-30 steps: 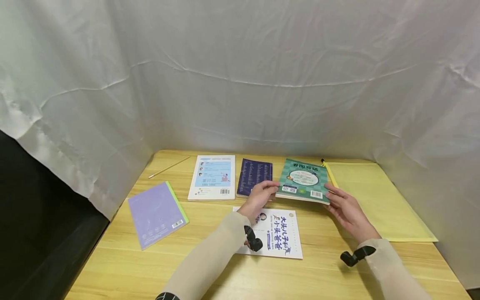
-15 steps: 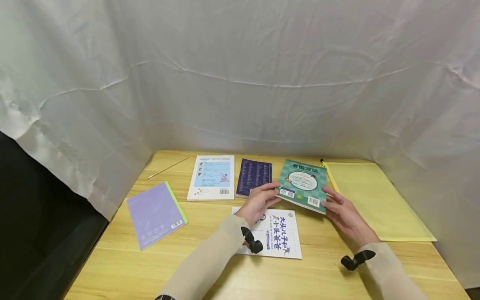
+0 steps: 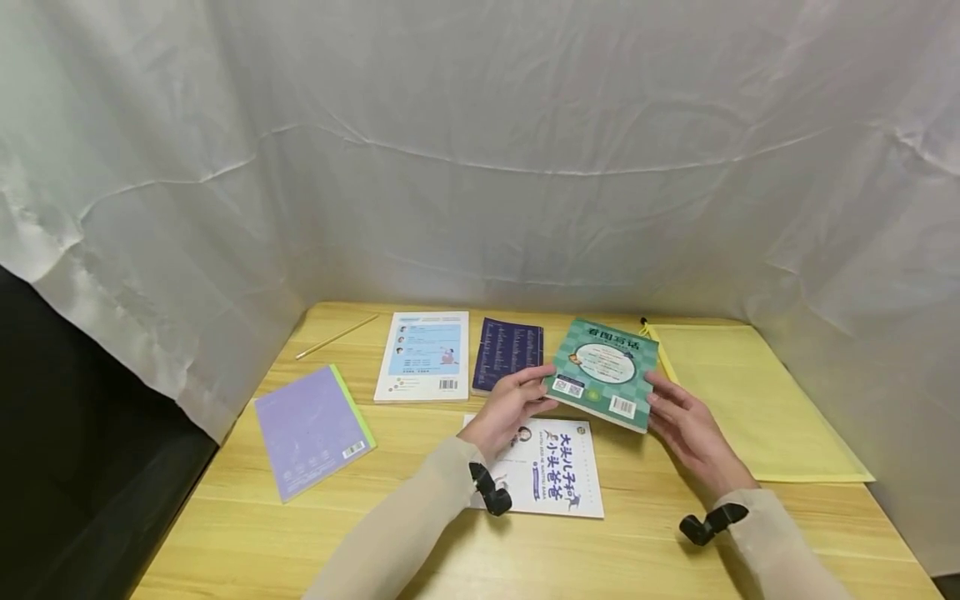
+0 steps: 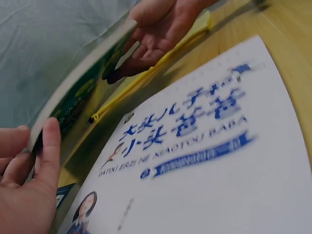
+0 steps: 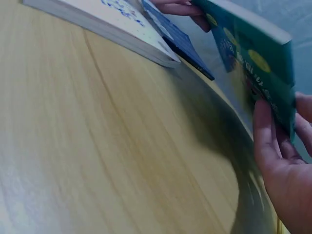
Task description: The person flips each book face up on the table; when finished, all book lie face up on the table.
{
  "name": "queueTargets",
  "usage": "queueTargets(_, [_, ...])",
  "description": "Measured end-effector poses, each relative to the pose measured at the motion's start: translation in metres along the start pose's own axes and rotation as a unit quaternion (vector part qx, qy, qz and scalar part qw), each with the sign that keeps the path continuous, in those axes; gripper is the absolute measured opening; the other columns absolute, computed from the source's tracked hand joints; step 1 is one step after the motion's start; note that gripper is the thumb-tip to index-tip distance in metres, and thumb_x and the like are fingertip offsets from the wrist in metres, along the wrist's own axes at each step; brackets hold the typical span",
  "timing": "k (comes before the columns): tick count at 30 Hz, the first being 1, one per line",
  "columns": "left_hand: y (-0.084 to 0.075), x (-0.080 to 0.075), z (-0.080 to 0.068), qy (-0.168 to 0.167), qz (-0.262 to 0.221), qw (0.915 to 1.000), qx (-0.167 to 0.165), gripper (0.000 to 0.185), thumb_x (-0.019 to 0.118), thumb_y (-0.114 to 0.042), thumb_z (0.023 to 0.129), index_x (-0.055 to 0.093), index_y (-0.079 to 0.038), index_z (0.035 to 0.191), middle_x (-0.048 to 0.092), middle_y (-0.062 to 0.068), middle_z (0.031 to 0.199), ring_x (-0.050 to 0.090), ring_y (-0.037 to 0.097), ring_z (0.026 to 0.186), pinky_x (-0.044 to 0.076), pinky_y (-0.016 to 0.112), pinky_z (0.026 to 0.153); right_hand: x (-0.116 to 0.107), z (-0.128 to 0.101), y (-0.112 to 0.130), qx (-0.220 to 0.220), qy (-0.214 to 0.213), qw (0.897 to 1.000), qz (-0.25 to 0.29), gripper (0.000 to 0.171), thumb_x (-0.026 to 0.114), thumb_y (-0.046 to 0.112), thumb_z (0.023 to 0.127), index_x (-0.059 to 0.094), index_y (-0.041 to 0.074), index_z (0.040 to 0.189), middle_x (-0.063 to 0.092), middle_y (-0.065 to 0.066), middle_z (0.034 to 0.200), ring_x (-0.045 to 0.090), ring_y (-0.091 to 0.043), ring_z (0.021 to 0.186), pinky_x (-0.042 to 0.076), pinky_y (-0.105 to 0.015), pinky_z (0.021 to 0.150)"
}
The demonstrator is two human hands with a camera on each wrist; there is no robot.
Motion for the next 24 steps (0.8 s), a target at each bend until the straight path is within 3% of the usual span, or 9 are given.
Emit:
queueTargets(3, [-0.001,-0.002,-0.005,-0.002,0.013,0.9999,-0.007,0.045,0.061,0.002,0.105,0.067,-0.011,0.147,0.062,0.014,0.156,0.074,0.024,0.122,0.063,0.034,0.109,0.002,0.000,-0.001,-0.004,-0.002,1.000,-0.017,0.074,0.063,0.006,0.110,0.028,0.019,0.174,0.045,0.000,0.157,0.065,0.000,0.117,0.061,-0.019,0.099])
queueTargets(6, [-0.002,-0.004,-0.008,-0.002,0.019,0.9998,-0.007,0.044,0.062,0.001,0.105,0.067,-0.012,0.147,0.066,0.014,0.150,0.076,0.024,0.118,0.063,0.033,0.109,0.004,0.000,-0.001,-0.012,0.007,0.999,-0.032,0.082,0.060,0.000,0.108,0.018,0.021,0.176,0.023,-0.012,0.174,0.063,0.000,0.117,0.060,-0.017,0.100])
queueTargets(8, [-0.002,-0.007,-0.010,-0.003,0.022,0.9997,-0.008,0.044,0.063,-0.001,0.105,0.068,-0.013,0.146,0.068,0.013,0.147,0.077,0.024,0.116,0.062,0.033,0.110,0.006,0.000,-0.001,-0.016,0.016,0.999,-0.031,0.085,0.059,-0.001,0.108,0.014,0.022,0.177,0.016,-0.011,0.177,0.063,0.001,0.118,0.059,-0.016,0.101])
queueTargets(11, [-0.002,-0.013,-0.013,-0.005,0.033,0.9994,-0.010,0.043,0.062,-0.002,0.105,0.069,-0.014,0.146,0.071,0.013,0.144,0.077,0.024,0.115,0.063,0.033,0.110,0.005,-0.001,-0.002,-0.032,0.009,0.999,-0.005,0.074,0.060,0.005,0.111,0.027,0.021,0.175,0.042,-0.005,0.163,0.065,0.000,0.114,0.061,-0.017,0.097])
queueTargets(13, [-0.004,-0.016,-0.015,-0.003,0.044,0.9990,-0.011,0.043,0.061,-0.001,0.105,0.069,-0.014,0.146,0.071,0.013,0.144,0.076,0.025,0.117,0.062,0.034,0.110,0.003,-0.002,-0.004,-0.047,-0.001,0.999,0.016,0.058,0.060,0.008,0.112,0.043,0.020,0.167,0.059,0.005,0.141,0.067,-0.001,0.108,0.062,-0.018,0.093])
queueTargets(15, [-0.006,-0.019,-0.016,0.004,0.058,0.9983,-0.009,0.043,0.059,-0.001,0.106,0.068,-0.013,0.147,0.070,0.013,0.146,0.075,0.025,0.121,0.062,0.034,0.111,0.002,-0.003,-0.004,-0.063,-0.012,0.997,0.033,0.046,0.061,0.008,0.111,0.054,0.017,0.156,0.067,0.009,0.123,0.069,-0.003,0.103,0.064,-0.020,0.088])
queueTargets(18, [-0.011,-0.022,-0.017,0.018,0.068,0.9975,0.005,0.043,0.057,-0.001,0.107,0.066,-0.009,0.149,0.067,0.015,0.149,0.072,0.027,0.126,0.060,0.037,0.115,0.003,-0.005,-0.004,-0.079,-0.011,0.997,0.020,0.052,0.062,0.003,0.109,0.051,0.017,0.158,0.063,0.010,0.127,0.068,-0.003,0.104,0.065,-0.020,0.087])
queueTargets(22, [-0.016,-0.027,-0.018,0.027,0.071,0.9970,0.016,0.043,0.056,-0.001,0.108,0.064,-0.005,0.150,0.065,0.018,0.151,0.071,0.029,0.130,0.058,0.040,0.118,0.005,-0.006,-0.002,-0.083,-0.005,0.996,-0.010,0.076,0.064,0.000,0.107,0.030,0.021,0.172,0.052,0.011,0.140,0.068,-0.002,0.109,0.065,-0.020,0.090])
queueTargets(24, [-0.016,-0.030,-0.019,0.025,0.070,0.9972,0.012,0.042,0.056,-0.002,0.108,0.064,-0.005,0.149,0.064,0.017,0.152,0.070,0.028,0.130,0.059,0.039,0.117,0.004,-0.007,-0.002,-0.086,-0.007,0.996,0.008,0.072,0.063,0.000,0.108,0.035,0.021,0.170,0.057,0.010,0.136,0.070,-0.003,0.106,0.066,-0.021,0.089])
Point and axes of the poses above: each hand's wrist, its own z-axis towards the middle knuckle, its own x-axis out of the palm, y = z × x, the point moved 3 cm from there along z, towards the middle knuckle
